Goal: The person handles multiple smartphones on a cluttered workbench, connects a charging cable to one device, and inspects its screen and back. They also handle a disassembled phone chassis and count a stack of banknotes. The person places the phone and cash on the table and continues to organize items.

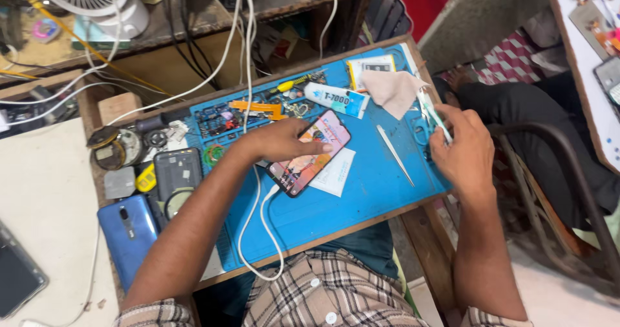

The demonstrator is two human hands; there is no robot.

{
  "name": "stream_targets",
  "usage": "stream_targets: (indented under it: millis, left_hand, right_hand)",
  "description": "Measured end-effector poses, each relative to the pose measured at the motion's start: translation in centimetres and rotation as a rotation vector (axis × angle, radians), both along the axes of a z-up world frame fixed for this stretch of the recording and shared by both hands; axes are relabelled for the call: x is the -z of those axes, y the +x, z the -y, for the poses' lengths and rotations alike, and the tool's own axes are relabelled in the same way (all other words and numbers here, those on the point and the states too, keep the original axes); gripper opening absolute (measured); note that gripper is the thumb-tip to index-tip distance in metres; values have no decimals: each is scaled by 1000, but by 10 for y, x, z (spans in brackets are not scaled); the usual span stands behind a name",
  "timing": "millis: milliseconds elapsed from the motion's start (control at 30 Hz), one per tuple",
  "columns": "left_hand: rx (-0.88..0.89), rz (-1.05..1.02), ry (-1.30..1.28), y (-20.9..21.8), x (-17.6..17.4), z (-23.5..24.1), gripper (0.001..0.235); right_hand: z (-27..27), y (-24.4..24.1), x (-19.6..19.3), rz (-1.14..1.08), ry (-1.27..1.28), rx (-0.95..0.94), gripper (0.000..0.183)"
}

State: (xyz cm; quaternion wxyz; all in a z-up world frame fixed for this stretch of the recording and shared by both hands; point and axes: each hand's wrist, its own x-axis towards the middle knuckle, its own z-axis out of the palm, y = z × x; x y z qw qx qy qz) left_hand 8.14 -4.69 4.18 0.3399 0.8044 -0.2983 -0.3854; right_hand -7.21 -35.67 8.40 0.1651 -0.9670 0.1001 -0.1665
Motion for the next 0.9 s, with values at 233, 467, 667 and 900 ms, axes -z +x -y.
stream_targets:
  millis: [233,467,667,900]
  left_hand:
    - [-127,416,211,-24,-25,7,79]
    - [-69,570,194,-43,-37,21,84]
    - [-56,753,142,-41,-22,34,66]
    - [-183,1289,-119,11,7,50,36]
  right_hand:
    - [-10,1,-7,-58,45,-103,57]
    - [-10,6,-14,-271,284,-35,36]
    - [-34,-4,6,-450,-23,-84,40]
    - [-39,-19,23,-238,51,-25,30]
